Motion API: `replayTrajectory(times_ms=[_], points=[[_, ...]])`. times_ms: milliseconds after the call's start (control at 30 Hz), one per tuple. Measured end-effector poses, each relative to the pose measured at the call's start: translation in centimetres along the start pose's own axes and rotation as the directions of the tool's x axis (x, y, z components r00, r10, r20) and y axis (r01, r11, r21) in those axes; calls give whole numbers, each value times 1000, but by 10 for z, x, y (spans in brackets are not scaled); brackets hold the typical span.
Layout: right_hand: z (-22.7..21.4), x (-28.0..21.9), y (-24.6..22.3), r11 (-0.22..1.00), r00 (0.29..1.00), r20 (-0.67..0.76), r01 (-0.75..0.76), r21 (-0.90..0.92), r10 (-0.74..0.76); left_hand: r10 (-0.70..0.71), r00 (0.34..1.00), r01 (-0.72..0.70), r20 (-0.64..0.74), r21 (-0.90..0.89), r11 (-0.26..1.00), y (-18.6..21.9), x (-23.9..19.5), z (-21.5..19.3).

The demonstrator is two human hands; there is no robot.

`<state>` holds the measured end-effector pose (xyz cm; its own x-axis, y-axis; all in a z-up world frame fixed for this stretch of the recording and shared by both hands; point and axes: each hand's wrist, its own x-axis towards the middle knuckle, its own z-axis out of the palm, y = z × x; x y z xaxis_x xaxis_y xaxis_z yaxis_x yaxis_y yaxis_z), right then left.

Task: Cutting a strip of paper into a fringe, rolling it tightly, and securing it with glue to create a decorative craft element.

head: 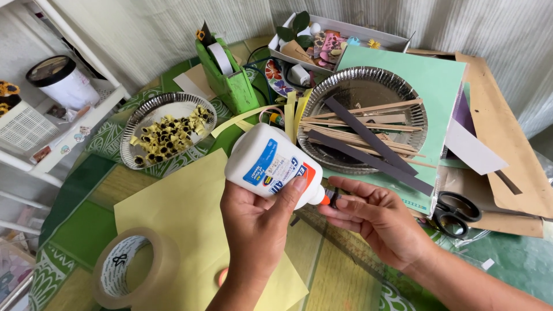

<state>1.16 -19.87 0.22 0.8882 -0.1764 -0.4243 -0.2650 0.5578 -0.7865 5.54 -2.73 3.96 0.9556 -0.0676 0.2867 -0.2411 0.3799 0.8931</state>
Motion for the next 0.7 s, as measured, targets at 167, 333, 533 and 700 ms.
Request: replayTrajectory(times_ms=[167,333,533,700], points=[[-3,3,3,1000,1000,-6,4,4,-4,21,1000,-21,7,23,1000,0,-1,1],[-1,2,2,1000,1000,-12,-1,2,2,37,999,-37,5,22,999,1,-2,1],[-7,5,6,1000,1000,16,26,-3,-26,72,997,-73,15,54,996,3,-2,0],[-5,5,5,1000,1000,-5,12,-8,-12,100,995,-101,13,116,988,3,-3,0]])
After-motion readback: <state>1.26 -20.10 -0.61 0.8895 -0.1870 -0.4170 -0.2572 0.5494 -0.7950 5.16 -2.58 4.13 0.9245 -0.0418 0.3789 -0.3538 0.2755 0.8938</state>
